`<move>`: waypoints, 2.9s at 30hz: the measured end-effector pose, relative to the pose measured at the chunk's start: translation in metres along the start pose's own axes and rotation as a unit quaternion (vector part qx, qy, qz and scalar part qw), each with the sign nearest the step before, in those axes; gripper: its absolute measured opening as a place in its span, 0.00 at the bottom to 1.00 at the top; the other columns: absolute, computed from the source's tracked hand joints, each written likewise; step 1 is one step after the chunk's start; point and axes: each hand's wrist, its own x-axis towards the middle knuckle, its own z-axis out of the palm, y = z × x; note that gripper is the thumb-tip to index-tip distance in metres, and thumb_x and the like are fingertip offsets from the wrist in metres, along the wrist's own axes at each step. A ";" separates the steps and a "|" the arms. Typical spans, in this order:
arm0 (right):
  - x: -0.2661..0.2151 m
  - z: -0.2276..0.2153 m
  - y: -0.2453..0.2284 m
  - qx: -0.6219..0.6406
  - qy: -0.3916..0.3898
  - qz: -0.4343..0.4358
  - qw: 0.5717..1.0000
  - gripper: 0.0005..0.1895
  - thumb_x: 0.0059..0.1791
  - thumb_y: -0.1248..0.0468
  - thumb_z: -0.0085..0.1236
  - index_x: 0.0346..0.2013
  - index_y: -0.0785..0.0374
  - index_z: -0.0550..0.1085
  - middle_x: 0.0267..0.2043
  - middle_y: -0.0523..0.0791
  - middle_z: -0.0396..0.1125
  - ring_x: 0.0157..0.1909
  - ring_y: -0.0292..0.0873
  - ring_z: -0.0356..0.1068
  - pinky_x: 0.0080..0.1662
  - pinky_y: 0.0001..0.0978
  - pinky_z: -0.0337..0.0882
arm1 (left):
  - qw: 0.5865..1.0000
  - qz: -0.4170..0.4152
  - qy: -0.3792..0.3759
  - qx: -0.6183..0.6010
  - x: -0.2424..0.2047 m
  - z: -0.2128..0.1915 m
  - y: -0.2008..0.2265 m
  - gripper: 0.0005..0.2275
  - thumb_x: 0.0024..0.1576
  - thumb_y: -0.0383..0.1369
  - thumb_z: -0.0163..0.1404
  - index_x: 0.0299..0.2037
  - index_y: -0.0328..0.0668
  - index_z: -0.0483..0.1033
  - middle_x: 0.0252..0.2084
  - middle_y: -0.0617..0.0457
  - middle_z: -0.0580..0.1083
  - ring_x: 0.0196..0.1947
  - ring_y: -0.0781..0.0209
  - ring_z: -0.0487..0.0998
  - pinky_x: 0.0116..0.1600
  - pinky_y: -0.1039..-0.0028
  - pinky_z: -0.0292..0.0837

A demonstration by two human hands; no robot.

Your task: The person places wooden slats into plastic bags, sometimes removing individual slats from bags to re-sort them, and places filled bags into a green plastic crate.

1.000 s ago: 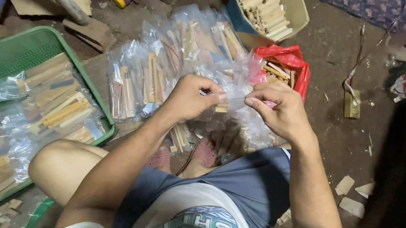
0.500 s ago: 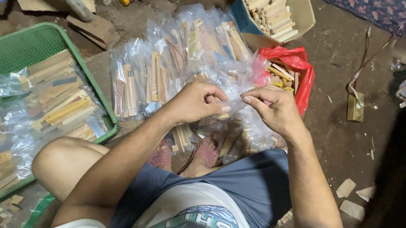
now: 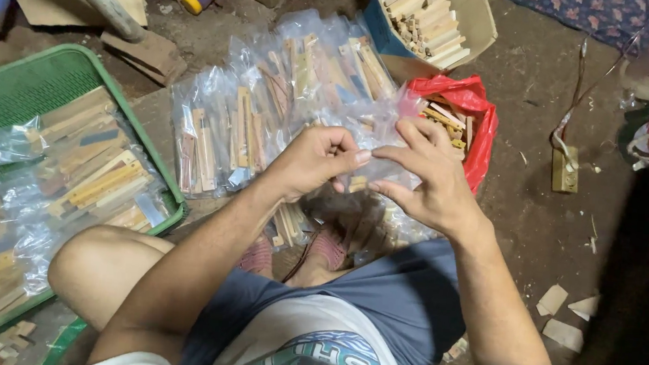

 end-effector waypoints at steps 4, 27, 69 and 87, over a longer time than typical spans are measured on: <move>-0.004 -0.001 -0.003 0.015 0.001 -0.004 1.000 0.05 0.46 0.66 0.70 0.36 0.55 0.82 0.45 0.48 0.72 0.55 0.60 0.71 0.57 0.52 0.70 | 0.997 -0.016 0.003 -0.070 -0.001 0.001 0.001 0.12 0.58 0.34 0.61 0.33 0.30 0.77 0.20 0.50 0.70 0.16 0.63 0.78 0.21 0.79 0.77; -0.026 0.008 0.020 0.191 0.131 0.155 0.960 0.07 0.57 0.69 0.56 0.46 0.69 0.79 0.48 0.55 0.72 0.56 0.47 0.70 0.59 0.46 0.69 | 0.998 0.044 -0.038 0.035 0.000 0.028 0.000 0.07 0.55 0.30 0.62 0.37 0.33 0.82 0.21 0.52 0.74 0.20 0.74 0.73 0.24 0.84 0.73; 0.005 -0.005 -0.016 0.085 0.003 0.382 0.920 0.07 0.46 0.65 0.65 0.38 0.57 0.83 0.20 0.49 0.73 0.26 0.44 0.76 0.34 0.38 0.77 | 0.825 -0.046 0.023 0.563 -0.022 0.051 0.085 0.11 0.62 0.37 0.44 0.40 0.40 0.76 0.29 0.33 0.79 0.38 0.26 0.82 0.44 0.43 0.75; -0.182 0.099 0.372 -0.134 -0.016 0.573 0.808 0.18 0.53 0.61 0.51 0.59 0.50 0.73 0.55 0.51 0.73 0.60 0.56 0.72 0.62 0.51 0.71 | 0.835 0.098 0.097 0.533 0.084 0.044 0.081 0.06 0.59 0.39 0.51 0.38 0.57 0.83 0.28 0.42 0.79 0.39 0.34 0.82 0.43 0.45 0.75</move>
